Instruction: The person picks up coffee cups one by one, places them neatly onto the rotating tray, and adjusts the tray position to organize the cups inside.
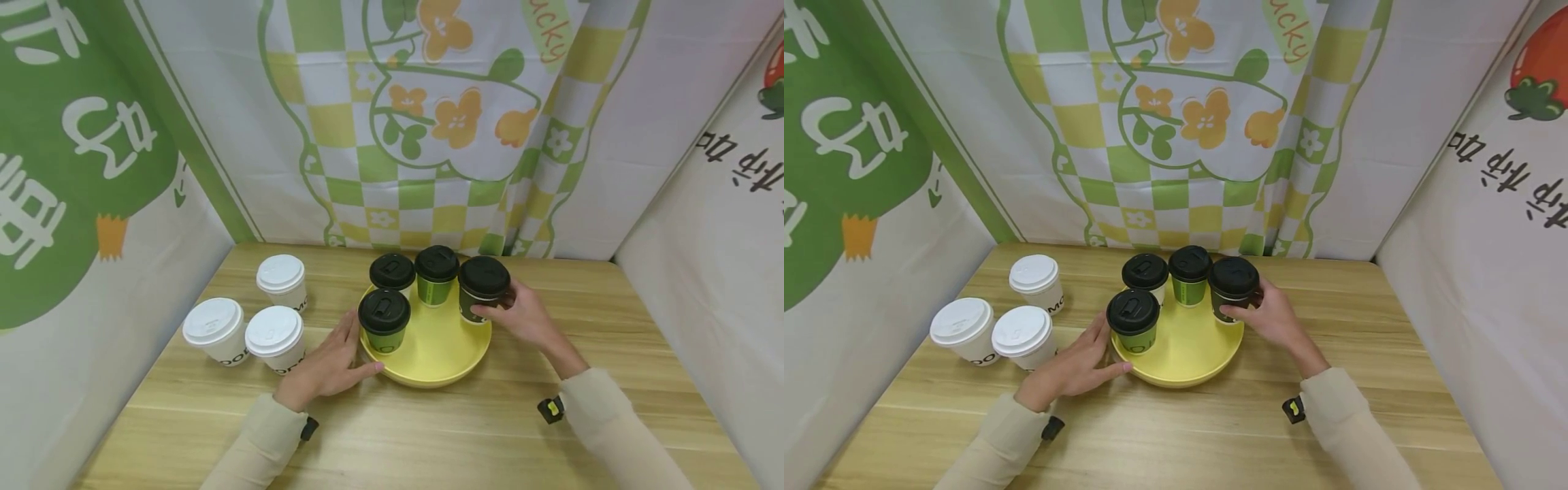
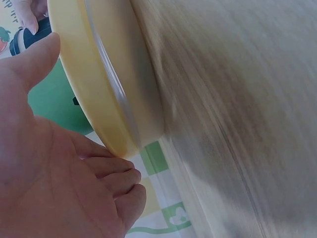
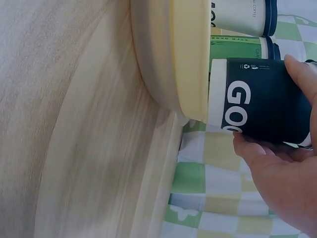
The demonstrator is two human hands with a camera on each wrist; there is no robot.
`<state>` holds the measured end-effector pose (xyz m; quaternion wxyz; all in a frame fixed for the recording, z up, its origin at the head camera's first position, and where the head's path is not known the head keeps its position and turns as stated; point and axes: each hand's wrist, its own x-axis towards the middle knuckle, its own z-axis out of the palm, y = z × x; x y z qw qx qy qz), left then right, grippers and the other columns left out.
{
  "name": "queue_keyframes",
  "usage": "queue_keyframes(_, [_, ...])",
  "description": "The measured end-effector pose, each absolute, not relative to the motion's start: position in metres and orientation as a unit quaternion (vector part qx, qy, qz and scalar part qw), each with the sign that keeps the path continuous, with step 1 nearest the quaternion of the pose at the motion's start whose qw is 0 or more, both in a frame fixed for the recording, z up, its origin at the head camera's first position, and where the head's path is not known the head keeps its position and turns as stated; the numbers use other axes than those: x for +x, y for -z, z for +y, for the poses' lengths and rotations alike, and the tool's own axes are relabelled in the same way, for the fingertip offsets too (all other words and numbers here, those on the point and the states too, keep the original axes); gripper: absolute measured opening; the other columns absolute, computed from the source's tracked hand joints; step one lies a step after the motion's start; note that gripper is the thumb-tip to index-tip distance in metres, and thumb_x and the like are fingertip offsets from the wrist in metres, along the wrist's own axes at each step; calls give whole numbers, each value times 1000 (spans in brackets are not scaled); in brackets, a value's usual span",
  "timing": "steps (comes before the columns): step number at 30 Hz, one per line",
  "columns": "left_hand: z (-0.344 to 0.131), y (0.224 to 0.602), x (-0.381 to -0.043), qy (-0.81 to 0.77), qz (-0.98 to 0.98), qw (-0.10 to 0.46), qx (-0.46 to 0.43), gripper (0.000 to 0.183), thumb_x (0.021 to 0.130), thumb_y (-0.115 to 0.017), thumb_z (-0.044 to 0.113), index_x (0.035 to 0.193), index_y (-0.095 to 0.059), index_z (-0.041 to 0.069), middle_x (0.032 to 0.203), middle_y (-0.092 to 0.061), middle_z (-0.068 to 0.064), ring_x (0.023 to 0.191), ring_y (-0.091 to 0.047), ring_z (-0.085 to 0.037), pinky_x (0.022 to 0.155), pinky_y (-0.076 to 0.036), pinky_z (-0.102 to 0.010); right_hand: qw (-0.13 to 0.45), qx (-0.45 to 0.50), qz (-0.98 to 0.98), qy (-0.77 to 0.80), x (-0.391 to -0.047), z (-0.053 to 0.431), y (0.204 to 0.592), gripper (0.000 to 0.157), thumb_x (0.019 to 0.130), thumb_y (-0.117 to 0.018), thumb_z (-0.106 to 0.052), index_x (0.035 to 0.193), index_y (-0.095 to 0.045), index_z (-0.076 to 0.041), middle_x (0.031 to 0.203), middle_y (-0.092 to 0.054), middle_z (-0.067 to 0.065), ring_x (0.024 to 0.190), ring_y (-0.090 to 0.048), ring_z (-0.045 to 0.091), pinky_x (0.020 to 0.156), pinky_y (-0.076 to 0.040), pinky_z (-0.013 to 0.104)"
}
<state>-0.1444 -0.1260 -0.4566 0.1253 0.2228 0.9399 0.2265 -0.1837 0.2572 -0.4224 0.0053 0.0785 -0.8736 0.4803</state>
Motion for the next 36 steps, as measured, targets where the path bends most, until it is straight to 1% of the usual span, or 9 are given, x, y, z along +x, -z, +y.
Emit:
queue_keyframes(7, [-126, 457, -145, -233, 939, 122, 223, 109, 103, -56, 63, 167, 3, -2, 175, 2, -29, 165, -5, -42, 134, -18, -56, 4, 88, -872, -482, -187, 254, 431, 75, 87, -90, -32, 148, -55, -4, 133, -70, 22, 129, -67, 39, 110, -56, 51])
queue_keyframes(13, [-126, 457, -144, -233, 939, 125, 220, 109, 103, -57, 62, 167, 4, -1, 176, 2, -28, 165, -5, -41, 134, -19, -56, 3, 101, -858, -504, -188, 256, 439, 77, 87, -89, -27, 151, -52, -4, 138, -67, 24, 133, -64, 41, 114, -52, 54])
queue_keyframes(19, [-125, 456, -144, -237, 938, 128, 217, 107, 104, -57, 60, 167, 5, -1, 176, 3, -28, 165, -4, -41, 134, -19, -56, -1, 106, -858, -503, -189, 256, 442, 78, 87, -90, -29, 151, -52, -6, 137, -68, 21, 132, -65, 38, 112, -54, 50])
queue_keyframes(23, [-125, 456, -144, -238, 938, 128, 217, 107, 104, -57, 60, 168, 5, 0, 176, 3, -28, 166, -4, -40, 134, -19, -56, -10, 110, -855, -507, -191, 256, 445, 77, 86, -90, -27, 150, -53, -7, 138, -67, 21, 131, -66, 39, 108, -57, 47])
queue_keyframes(31, [-125, 455, -144, -237, 939, 129, 214, 109, 103, -56, 63, 168, 5, 0, 176, 3, -27, 166, -4, -39, 134, -19, -55, -18, 116, -846, -520, -193, 256, 447, 77, 86, -91, -24, 150, -52, -5, 142, -65, 22, 134, -65, 39, 107, -58, 40])
queue_keyframes(36, [-125, 455, -144, -237, 939, 130, 214, 108, 103, -56, 62, 168, 5, 1, 176, 3, -27, 166, -4, -39, 134, -19, -55, -21, 116, -848, -517, -193, 256, 447, 79, 86, -91, -25, 151, -52, -5, 145, -63, 22, 134, -65, 39, 105, -59, 39])
